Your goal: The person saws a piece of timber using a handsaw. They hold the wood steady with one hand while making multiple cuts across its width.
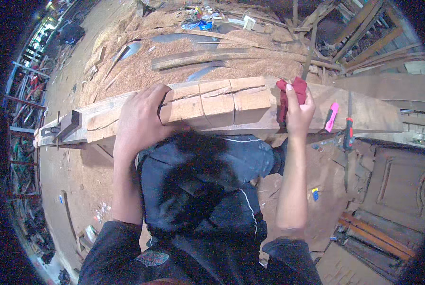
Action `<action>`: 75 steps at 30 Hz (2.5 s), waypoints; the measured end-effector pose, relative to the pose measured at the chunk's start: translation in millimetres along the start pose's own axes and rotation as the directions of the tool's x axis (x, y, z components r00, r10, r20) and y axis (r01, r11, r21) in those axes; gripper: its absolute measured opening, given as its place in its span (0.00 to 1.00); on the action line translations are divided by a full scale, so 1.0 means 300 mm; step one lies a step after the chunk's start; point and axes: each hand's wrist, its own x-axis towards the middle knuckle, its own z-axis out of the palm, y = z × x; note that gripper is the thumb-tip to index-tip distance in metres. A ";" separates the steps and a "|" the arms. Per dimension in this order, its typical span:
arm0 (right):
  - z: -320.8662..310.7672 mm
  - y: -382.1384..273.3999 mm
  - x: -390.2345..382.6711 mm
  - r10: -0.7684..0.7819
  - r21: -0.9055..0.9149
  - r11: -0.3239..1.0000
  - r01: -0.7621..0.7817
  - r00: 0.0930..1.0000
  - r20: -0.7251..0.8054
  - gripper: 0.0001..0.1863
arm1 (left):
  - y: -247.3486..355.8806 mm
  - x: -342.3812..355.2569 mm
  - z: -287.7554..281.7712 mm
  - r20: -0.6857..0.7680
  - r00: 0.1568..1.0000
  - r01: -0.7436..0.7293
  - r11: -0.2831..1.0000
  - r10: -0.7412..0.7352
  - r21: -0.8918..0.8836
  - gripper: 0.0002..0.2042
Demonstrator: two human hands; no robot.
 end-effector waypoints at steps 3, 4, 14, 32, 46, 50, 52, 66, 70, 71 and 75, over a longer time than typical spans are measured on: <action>0.000 0.008 0.000 -0.005 0.010 1.000 0.005 1.000 -0.002 0.19 | 0.002 0.000 -0.004 0.004 1.000 -0.003 1.000 0.003 0.001 0.33; 0.003 0.007 -0.003 0.012 0.051 0.999 -0.013 1.000 0.009 0.18 | 0.001 -0.003 -0.006 0.003 1.000 -0.003 1.000 0.003 0.007 0.33; -0.001 0.011 0.006 -0.066 -0.117 0.991 0.062 0.997 -0.037 0.17 | -0.005 -0.012 0.001 -0.045 0.999 -0.017 1.000 0.017 -0.001 0.35; -0.037 -0.259 -0.147 0.337 0.124 0.931 -0.343 0.939 0.066 0.20 | -0.020 -0.019 0.003 0.002 1.000 0.003 1.000 -0.003 0.015 0.33; 0.121 -0.558 -0.425 0.072 -0.466 0.878 0.110 0.931 0.357 0.27 | -0.016 -0.008 0.006 -0.001 1.000 -0.016 1.000 0.016 -0.001 0.36; 0.175 -0.550 -0.419 -0.003 -0.549 0.811 0.203 0.940 0.342 0.27 | -0.021 -0.008 0.022 -0.054 0.997 -0.059 0.998 0.060 0.011 0.37; 0.204 -0.567 -0.418 0.007 -0.578 0.788 0.212 0.936 0.352 0.26 | -0.014 -0.003 0.002 0.020 1.000 0.010 1.000 -0.010 0.002 0.38; 0.275 -0.625 -0.408 0.125 -0.721 0.677 0.146 0.943 0.309 0.24 | -0.042 0.001 0.025 0.046 0.999 0.004 1.000 -0.003 -0.020 0.39; 0.222 -0.663 -0.491 0.084 -0.689 0.695 0.205 0.929 0.360 0.26 | -0.041 0.012 0.010 0.078 0.997 0.018 1.000 -0.016 -0.020 0.39; 0.209 -0.677 -0.518 0.140 -0.714 0.683 0.154 0.932 0.335 0.26 | -0.040 0.014 0.012 0.124 0.992 0.023 1.000 -0.022 -0.012 0.39; 0.225 -0.632 -0.478 0.105 -0.684 0.713 0.157 0.940 0.325 0.26 | -0.062 -0.008 0.029 -0.027 0.997 -0.078 0.994 0.076 -0.074 0.33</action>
